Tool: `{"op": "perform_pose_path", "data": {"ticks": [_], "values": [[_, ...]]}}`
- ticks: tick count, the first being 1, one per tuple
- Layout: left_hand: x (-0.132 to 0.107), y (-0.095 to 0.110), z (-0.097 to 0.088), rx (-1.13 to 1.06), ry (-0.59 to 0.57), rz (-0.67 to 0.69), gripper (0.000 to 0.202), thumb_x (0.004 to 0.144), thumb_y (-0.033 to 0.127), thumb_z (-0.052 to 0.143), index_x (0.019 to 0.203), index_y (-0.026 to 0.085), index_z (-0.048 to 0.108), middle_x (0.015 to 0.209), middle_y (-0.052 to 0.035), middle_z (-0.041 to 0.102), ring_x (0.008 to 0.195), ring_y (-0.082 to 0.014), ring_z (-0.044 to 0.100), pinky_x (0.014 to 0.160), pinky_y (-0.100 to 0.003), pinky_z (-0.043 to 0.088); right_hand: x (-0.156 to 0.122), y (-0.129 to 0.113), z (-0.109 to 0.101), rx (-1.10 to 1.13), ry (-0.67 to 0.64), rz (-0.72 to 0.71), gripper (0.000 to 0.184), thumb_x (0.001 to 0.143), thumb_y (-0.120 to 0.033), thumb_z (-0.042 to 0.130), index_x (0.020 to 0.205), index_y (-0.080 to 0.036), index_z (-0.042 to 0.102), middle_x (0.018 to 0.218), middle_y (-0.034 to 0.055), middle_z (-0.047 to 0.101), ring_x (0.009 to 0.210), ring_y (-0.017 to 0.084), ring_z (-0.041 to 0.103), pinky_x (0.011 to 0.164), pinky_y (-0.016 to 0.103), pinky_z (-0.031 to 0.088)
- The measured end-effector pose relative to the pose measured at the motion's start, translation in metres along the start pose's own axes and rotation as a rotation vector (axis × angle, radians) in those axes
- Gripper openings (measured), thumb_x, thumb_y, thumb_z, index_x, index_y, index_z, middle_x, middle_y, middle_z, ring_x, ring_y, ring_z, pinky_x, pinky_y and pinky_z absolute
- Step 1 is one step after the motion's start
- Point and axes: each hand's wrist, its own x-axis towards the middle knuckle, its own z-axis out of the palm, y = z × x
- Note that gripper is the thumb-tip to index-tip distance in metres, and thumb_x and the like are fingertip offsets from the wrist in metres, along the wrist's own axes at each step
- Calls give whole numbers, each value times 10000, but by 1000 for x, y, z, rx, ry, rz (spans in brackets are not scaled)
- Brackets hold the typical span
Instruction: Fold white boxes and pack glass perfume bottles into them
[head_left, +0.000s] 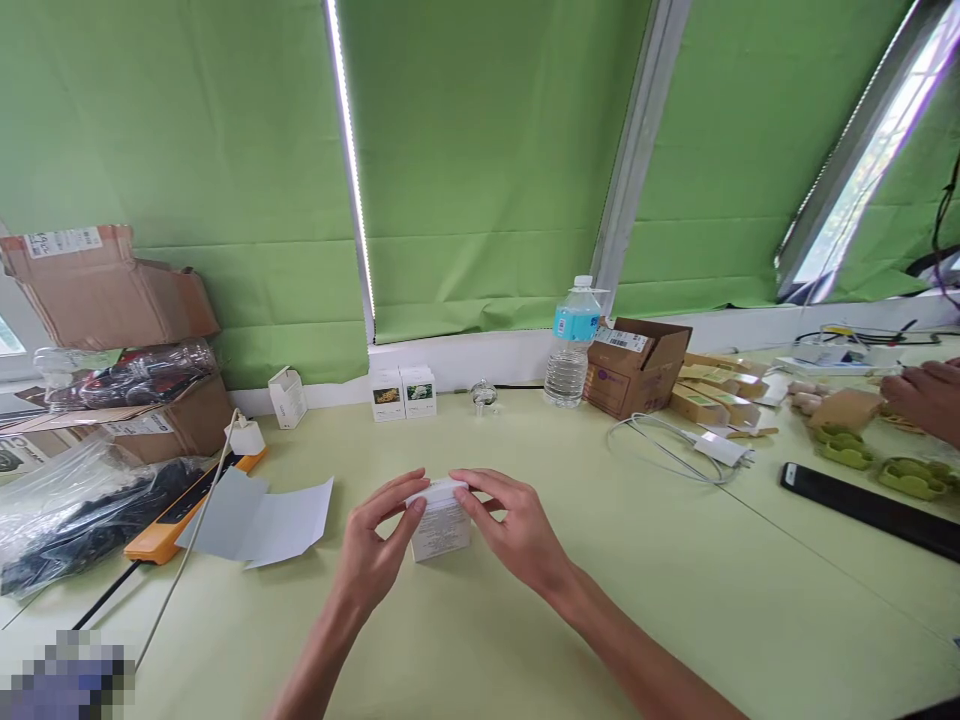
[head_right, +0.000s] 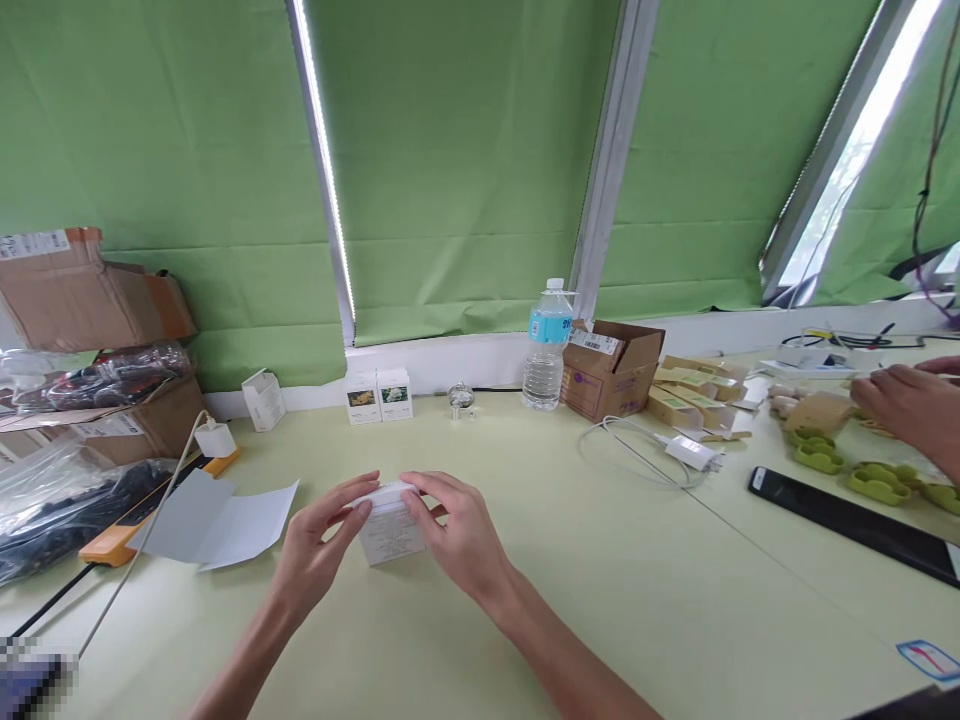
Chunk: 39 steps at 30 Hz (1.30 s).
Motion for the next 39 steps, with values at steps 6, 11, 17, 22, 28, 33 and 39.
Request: {"op": "perform_pose_path", "data": {"ticks": [6, 11, 17, 22, 28, 33, 39], "values": [[0, 0, -2, 54, 7, 54, 234, 847, 326, 599, 1047, 281, 713, 1214, -53, 658, 1124, -250, 606, 904, -380, 534, 0, 2, -1, -65, 10, -60, 298, 908, -396, 498, 1123, -294, 678, 1109, 44, 680, 959, 210, 650, 717, 327, 606], [-1, -4, -2, 137, -13, 117, 252, 855, 306, 596, 1088, 313, 692, 1243, -29, 641, 1157, -229, 585, 977, -380, 488, -1, 7, 0, -166, 17, -124, 287, 916, -353, 498, 1137, -305, 674, 1109, 36, 681, 984, 209, 645, 805, 350, 581], [-2, -7, -3, 179, -9, 158, 259, 864, 291, 583, 1099, 317, 687, 1257, -34, 632, 1154, -236, 590, 957, -378, 501, -3, 12, 0, -245, 15, -166, 281, 930, -348, 481, 1135, -342, 674, 1168, 16, 660, 989, 199, 652, 856, 357, 563], [-4, -8, -1, 202, 20, 235, 261, 833, 277, 622, 1078, 320, 698, 1257, -45, 630, 1124, -253, 610, 952, -397, 501, -3, 13, 1, -357, 7, -222, 286, 916, -373, 503, 1126, -309, 686, 1193, 41, 657, 993, 218, 656, 851, 377, 564], [-3, -5, 3, 175, 30, 186, 221, 853, 282, 590, 1040, 292, 705, 1177, -62, 663, 1076, -244, 616, 900, -376, 506, -4, 14, 4, -377, 3, -187, 328, 937, -343, 443, 1204, -322, 633, 1229, 33, 637, 970, 214, 662, 847, 377, 558], [-5, -4, 8, 243, 91, 182, 165, 830, 321, 618, 964, 279, 704, 1102, -68, 658, 938, -226, 626, 757, -316, 500, -5, 17, 8, -306, -21, 13, 464, 896, -327, 482, 1358, -287, 469, 1102, 49, 690, 746, 192, 676, 658, 327, 568], [-6, 0, 5, 27, 126, -69, 299, 921, 379, 411, 1033, 259, 662, 932, -50, 675, 769, -184, 629, 676, -293, 500, -9, 1, 9, -26, -233, 161, 516, 867, -335, 520, 1366, -253, 416, 1070, 65, 678, 790, 196, 681, 622, 284, 546]]}}
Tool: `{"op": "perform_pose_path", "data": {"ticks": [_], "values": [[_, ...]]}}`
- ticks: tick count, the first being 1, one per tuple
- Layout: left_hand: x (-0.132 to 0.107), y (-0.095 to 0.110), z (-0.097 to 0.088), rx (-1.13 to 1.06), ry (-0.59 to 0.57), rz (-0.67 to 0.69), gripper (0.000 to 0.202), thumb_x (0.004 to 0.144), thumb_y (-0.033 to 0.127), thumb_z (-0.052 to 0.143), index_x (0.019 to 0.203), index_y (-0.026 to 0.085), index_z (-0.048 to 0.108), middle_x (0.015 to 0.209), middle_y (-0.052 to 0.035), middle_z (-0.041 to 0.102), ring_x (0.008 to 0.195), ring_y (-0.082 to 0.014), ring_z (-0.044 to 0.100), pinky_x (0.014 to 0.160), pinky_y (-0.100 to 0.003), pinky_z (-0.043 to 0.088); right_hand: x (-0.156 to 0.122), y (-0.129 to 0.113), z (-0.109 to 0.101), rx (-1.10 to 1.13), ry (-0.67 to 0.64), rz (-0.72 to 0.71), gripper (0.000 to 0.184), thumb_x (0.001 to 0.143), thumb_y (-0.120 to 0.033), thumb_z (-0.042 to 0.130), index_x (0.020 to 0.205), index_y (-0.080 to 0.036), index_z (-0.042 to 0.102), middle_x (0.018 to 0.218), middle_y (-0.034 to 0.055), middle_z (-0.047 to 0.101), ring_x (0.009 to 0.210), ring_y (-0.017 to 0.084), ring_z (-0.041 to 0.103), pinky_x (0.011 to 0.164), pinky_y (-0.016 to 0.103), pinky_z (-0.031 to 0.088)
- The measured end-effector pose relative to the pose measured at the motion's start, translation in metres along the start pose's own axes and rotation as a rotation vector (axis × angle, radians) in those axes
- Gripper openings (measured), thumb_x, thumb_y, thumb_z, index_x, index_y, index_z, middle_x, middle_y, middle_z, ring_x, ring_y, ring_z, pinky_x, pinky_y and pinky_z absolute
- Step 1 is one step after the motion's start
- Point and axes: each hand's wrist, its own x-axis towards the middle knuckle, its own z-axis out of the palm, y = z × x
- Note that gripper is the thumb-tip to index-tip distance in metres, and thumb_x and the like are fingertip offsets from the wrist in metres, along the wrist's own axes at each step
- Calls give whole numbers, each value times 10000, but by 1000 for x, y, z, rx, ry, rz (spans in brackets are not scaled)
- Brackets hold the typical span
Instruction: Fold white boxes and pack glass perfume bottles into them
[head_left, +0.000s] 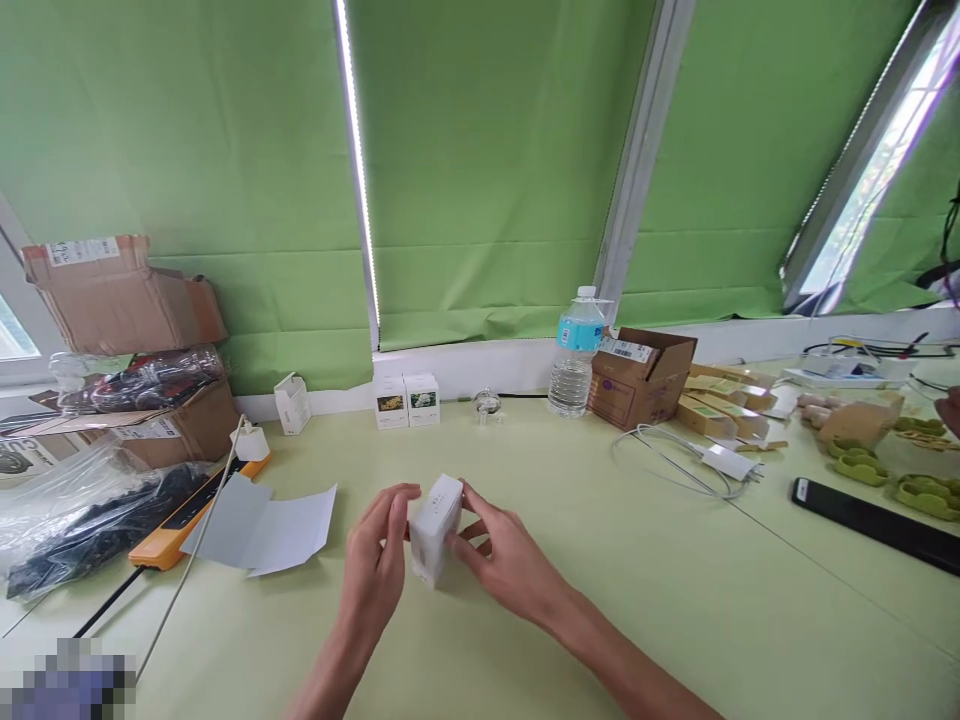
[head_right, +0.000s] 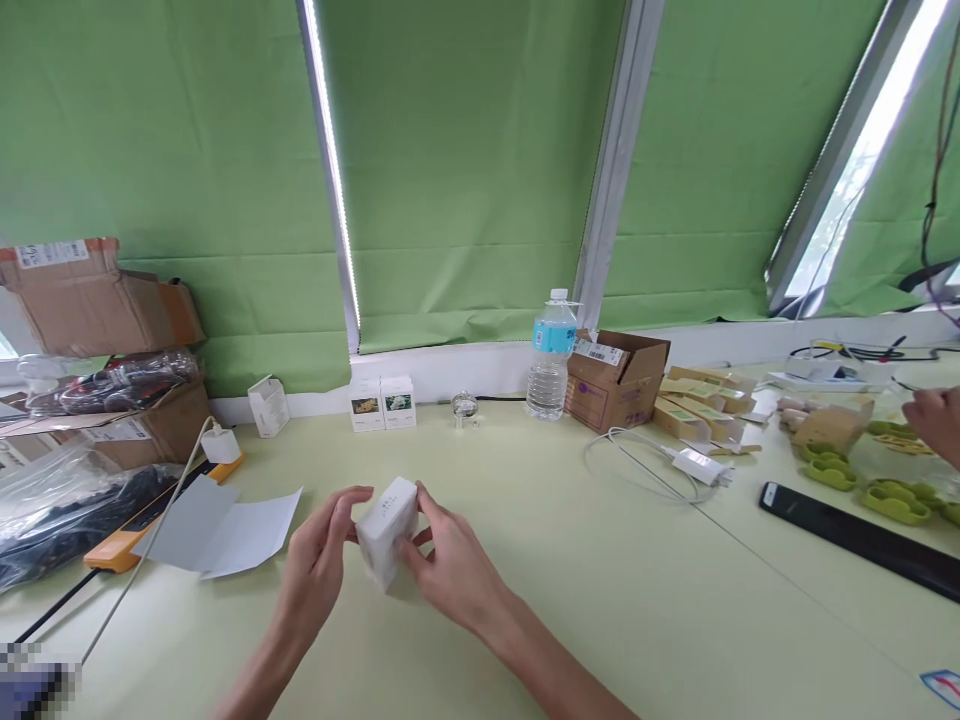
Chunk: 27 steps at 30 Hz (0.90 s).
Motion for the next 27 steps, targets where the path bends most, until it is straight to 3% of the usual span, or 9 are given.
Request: {"op": "perform_pose_path", "data": {"ticks": [2, 4, 6, 9, 12, 15, 19, 23, 27], "values": [[1, -2, -2, -56, -51, -134, 341, 905, 319, 419, 1209, 268, 564, 695, -2, 630, 643, -173, 610, 641, -302, 501, -5, -9, -1, 113, -110, -4, 658, 825, -335, 593, 1421, -271, 321, 1163, 69, 640, 901, 207, 670, 669, 285, 554], [1, -8, -3, -56, -134, -185, 551, 822, 202, 495, 1363, 272, 415, 697, 11, 623, 695, -186, 626, 704, -331, 514, -8, -17, 0, 156, -197, -49, 759, 753, -304, 681, 1419, -296, 317, 1226, 52, 607, 991, 214, 638, 771, 307, 546], [1, -15, -3, -35, -172, -151, 767, 701, 97, 542, 1417, 279, 337, 1055, -59, 650, 1025, -234, 604, 904, -393, 473, -9, -21, 1, 150, -229, -95, 725, 701, -256, 723, 1356, -297, 414, 1205, 28, 617, 1032, 219, 610, 850, 324, 519], [0, -22, -3, -57, -212, -124, 897, 612, 43, 568, 1434, 287, 306, 1457, -69, 397, 1357, -277, 334, 1083, -427, 327, -4, -16, 5, 125, -191, -69, 429, 728, -234, 684, 1145, -245, 585, 1027, 12, 678, 947, 215, 630, 817, 318, 520], [2, -16, -4, -167, -273, -143, 704, 694, 128, 613, 1361, 241, 417, 1295, -78, 572, 1219, -262, 501, 1017, -407, 403, 2, -5, 7, 58, -64, -19, 249, 759, -255, 647, 1003, -218, 615, 924, 20, 700, 823, 204, 649, 736, 310, 524], [6, -3, -5, -209, -284, -111, 340, 787, 311, 623, 1106, 192, 617, 1062, -78, 689, 1037, -253, 608, 922, -385, 468, 6, 5, 6, -15, 30, 28, 266, 758, -285, 650, 1010, -230, 584, 919, 23, 706, 771, 196, 650, 671, 296, 514], [12, -2, -6, -291, -171, -132, 376, 861, 477, 519, 1061, 181, 637, 1044, -89, 695, 982, -236, 630, 860, -348, 491, 9, 11, 5, -42, 40, 60, 318, 795, -315, 608, 1098, -239, 545, 956, 27, 700, 757, 191, 652, 619, 282, 503], [17, -27, -9, -278, 64, -237, 483, 833, 596, 490, 948, 154, 648, 987, -103, 685, 936, -246, 628, 805, -351, 491, 13, 15, 13, -113, 51, 33, 380, 808, -363, 585, 1163, -244, 524, 1023, 41, 695, 835, 223, 653, 684, 323, 512], [23, -51, -16, -230, 191, -316, 546, 810, 654, 465, 933, 152, 642, 924, -94, 667, 739, -202, 598, 653, -319, 459, 24, 22, 21, -203, 79, 5, 430, 842, -432, 527, 1227, -245, 487, 1090, 63, 681, 896, 250, 649, 759, 367, 502]]}}
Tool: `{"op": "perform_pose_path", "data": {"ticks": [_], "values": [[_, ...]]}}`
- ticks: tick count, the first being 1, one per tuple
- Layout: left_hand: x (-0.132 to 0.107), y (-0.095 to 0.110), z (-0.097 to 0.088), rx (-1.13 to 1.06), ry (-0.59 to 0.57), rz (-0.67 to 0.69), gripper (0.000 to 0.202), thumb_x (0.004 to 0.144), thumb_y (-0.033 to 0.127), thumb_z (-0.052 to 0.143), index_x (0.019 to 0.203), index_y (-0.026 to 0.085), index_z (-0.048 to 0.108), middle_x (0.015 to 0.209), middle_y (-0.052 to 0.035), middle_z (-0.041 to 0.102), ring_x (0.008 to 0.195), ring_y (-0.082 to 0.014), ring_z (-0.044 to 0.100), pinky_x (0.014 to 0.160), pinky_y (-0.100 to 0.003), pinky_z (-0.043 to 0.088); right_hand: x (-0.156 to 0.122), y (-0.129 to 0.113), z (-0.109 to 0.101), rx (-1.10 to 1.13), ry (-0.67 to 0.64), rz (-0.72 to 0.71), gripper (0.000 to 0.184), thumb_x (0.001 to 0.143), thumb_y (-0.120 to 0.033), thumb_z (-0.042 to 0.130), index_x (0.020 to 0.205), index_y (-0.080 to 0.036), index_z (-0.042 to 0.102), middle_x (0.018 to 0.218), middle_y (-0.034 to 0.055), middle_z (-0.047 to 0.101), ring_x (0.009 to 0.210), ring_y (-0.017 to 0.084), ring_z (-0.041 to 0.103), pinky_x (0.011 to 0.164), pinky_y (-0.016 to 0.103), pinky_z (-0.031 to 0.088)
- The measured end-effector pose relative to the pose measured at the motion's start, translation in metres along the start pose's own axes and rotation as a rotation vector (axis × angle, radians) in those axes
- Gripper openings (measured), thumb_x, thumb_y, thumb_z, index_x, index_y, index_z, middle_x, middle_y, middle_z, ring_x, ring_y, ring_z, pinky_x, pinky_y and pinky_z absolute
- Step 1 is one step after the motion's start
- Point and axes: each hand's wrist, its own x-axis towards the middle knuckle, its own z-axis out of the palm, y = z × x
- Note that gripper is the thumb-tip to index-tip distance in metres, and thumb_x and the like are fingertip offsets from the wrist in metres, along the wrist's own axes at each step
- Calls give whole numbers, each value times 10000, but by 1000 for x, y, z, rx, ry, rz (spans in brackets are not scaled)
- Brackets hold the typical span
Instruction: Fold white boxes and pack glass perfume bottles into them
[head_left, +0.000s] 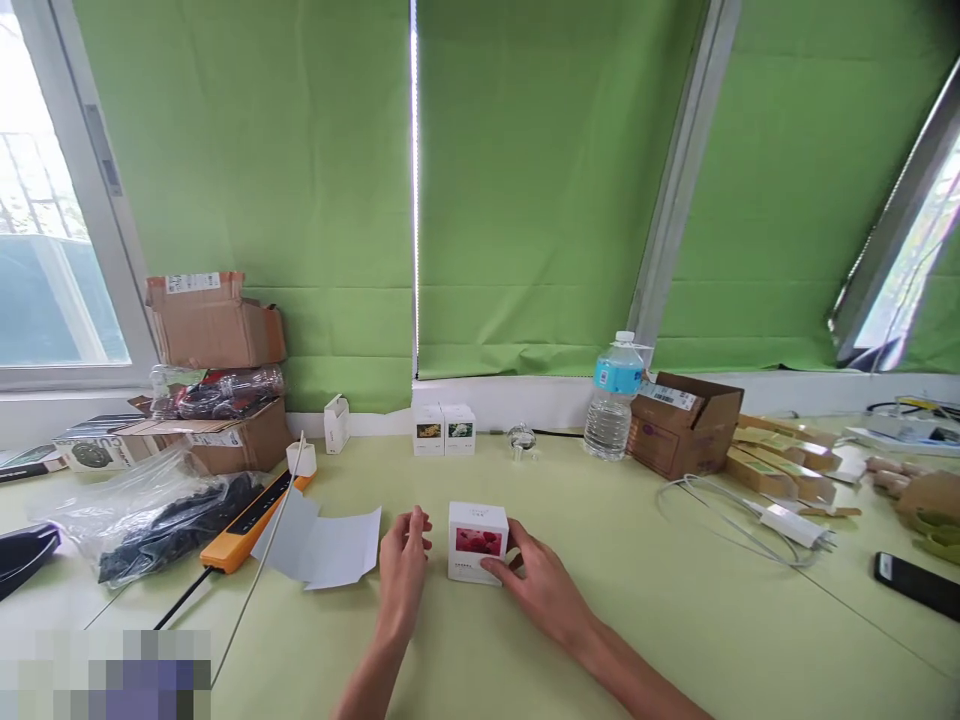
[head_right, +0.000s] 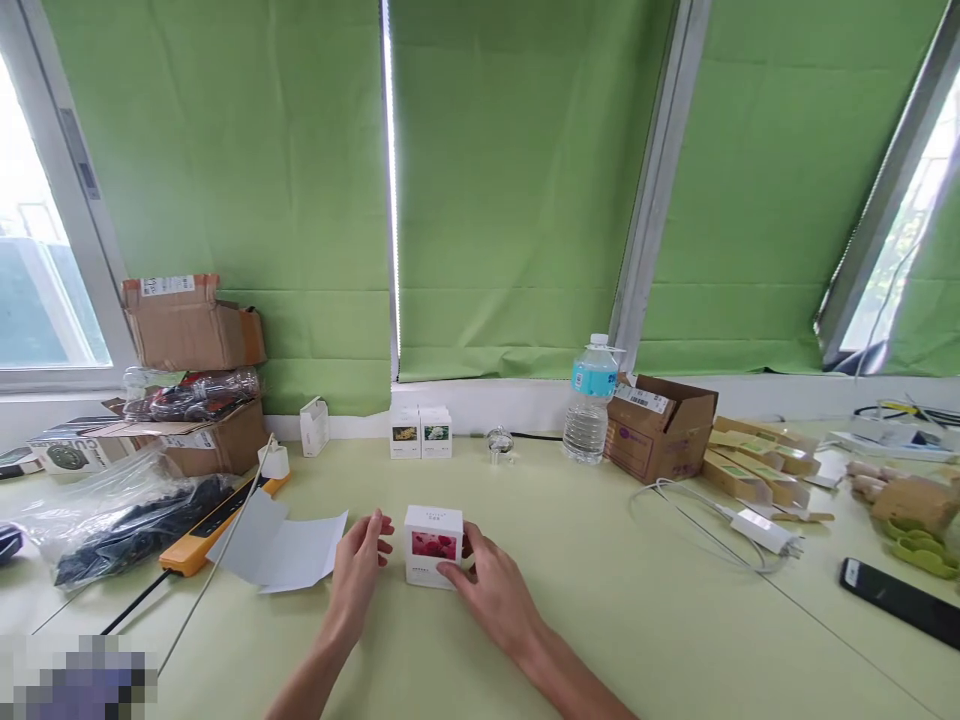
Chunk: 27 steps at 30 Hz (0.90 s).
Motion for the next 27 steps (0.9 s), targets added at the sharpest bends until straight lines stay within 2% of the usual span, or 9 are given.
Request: {"op": "perform_pose_path", "data": {"ticks": [3, 6, 9, 15, 18, 22, 27], "values": [[6, -4, -4, 38, 101, 37, 530, 804, 662, 462, 807, 159, 629, 753, -39, 607, 651, -172, 533, 598, -285, 401, 19, 4, 5, -65, -28, -31, 425, 866, -449, 496, 1233, -236, 472, 1084, 65, 688, 919, 253, 650, 772, 358, 488], [7, -3, -2, 19, 153, 19, 517, 811, 667, 441, 691, 181, 568, 619, 22, 483, 583, -145, 450, 564, -262, 351, 48, 8, 10, -182, -90, -16, 429, 866, -447, 507, 1231, -227, 457, 1094, 65, 692, 930, 242, 656, 753, 317, 477], [7, -3, 4, -13, 110, -12, 528, 816, 683, 407, 687, 191, 549, 589, 38, 435, 556, -136, 400, 557, -257, 324, 84, 11, 19, -279, -104, 8, 416, 851, -428, 542, 1199, -211, 477, 1109, 79, 689, 979, 242, 649, 769, 293, 459], [17, -16, 17, 132, -14, 31, 605, 807, 736, 312, 620, 194, 505, 545, 17, 440, 559, -162, 426, 560, -278, 292, 161, 8, 42, -370, -41, 70, 389, 838, -371, 592, 1160, -170, 507, 1021, 99, 712, 949, 259, 667, 760, 300, 446], [21, -20, 21, 170, -68, 42, 612, 823, 724, 269, 600, 198, 487, 526, 14, 428, 545, -164, 422, 564, -288, 284, 190, 4, 50, -425, 6, 112, 350, 866, -380, 577, 1121, -142, 552, 1021, 139, 698, 973, 263, 657, 788, 322, 451], [19, -17, 23, 197, -100, 4, 596, 841, 696, 267, 590, 198, 477, 527, 8, 430, 547, -167, 428, 562, -291, 280, 203, 5, 61, -510, 22, 151, 326, 913, -408, 529, 1076, -134, 601, 1089, 108, 652, 991, 218, 626, 877, 397, 467], [16, -14, 22, 174, -83, -18, 582, 856, 673, 296, 615, 188, 509, 545, 10, 437, 551, -156, 418, 551, -282, 282, 194, 5, 84, -617, -48, 134, 285, 922, -382, 532, 1051, -141, 613, 1074, 72, 641, 960, 191, 619, 866, 410, 496]]}}
